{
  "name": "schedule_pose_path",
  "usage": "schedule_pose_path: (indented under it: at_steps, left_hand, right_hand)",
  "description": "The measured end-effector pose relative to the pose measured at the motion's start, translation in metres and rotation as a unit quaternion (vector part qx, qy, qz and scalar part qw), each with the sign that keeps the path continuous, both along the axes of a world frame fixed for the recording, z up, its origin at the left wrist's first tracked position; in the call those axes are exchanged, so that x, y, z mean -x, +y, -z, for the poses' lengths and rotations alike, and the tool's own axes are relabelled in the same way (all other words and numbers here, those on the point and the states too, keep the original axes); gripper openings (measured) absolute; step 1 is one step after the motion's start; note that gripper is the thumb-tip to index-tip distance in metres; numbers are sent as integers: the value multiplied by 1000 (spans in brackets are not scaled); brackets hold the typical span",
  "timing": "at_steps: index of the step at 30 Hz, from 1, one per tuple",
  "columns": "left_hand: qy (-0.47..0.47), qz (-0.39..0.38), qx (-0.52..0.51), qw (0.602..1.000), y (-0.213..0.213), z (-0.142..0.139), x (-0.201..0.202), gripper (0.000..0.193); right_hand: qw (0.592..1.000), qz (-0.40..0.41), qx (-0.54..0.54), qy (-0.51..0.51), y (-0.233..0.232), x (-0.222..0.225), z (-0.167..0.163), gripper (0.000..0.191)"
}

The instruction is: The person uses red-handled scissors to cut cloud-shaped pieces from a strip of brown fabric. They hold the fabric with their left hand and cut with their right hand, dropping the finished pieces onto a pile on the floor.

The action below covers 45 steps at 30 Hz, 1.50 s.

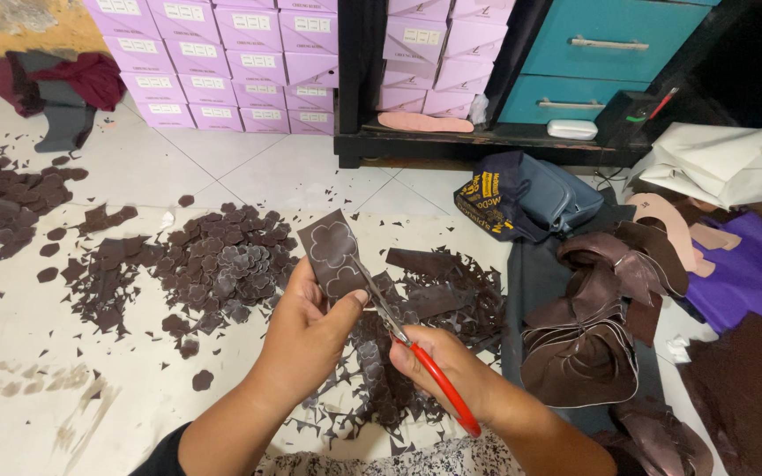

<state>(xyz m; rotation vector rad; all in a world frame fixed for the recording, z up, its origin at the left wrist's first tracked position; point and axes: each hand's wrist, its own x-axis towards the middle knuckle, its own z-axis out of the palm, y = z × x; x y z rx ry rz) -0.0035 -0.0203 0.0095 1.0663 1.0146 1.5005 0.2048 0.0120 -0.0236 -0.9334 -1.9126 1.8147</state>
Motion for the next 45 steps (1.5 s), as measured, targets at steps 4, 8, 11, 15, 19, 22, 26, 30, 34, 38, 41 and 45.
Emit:
schedule_pose_path:
  at_steps: [4, 8, 11, 15, 19, 22, 26, 30, 34, 38, 41, 45]
  left_hand:
    - [-3, 8, 0, 1000, 0, 0, 1, 48]
    - [1, 5, 11, 1000, 1, 2, 0, 42]
    - [-4, -5, 17, 1000, 0, 3, -1, 43]
    - [-6, -1, 9, 1000, 0, 2, 1, 43]
    - [-3, 14, -14, 1000, -1, -1, 3, 41]
    - [3, 12, 9, 1000, -2, -2, 3, 43]
    - [-4, 14, 30, 999, -2, -2, 1, 43]
    - [4, 7, 34, 999, -1, 2, 1, 39]
    - [-2, 10, 24, 1000, 1, 7, 2, 36]
    - [-11, 6, 33, 999, 2, 11, 3, 31]
    - [3, 6, 25, 1000, 3, 12, 3, 31]
    - [-5, 5, 9, 1000, 3, 11, 2, 32]
  right_hand:
    - [998, -17, -60, 7, 1, 1, 2, 46]
    - [998, -11, -69, -1, -1, 2, 4, 47]
    - [999, -6, -51, 11, -2, 2, 4, 47]
    - [998, -11, -57, 13, 0, 2, 1, 47]
    - [998, -13, -64, -15, 1, 0, -1, 46]
    - [998, -12, -55, -15, 0, 1, 0, 45]
    - [991, -28, -128, -7, 1, 2, 0, 49]
    - [995, -22, -101, -18, 1, 0, -1, 54]
    - [994, -26, -106, -24, 3, -1, -1, 55]
    - [994, -31, -99, -15, 5, -1, 1, 55]
    - [993, -33, -108, -20, 6, -2, 2, 55]
    - [997, -18, -71, -34, 4, 0, 3, 52]
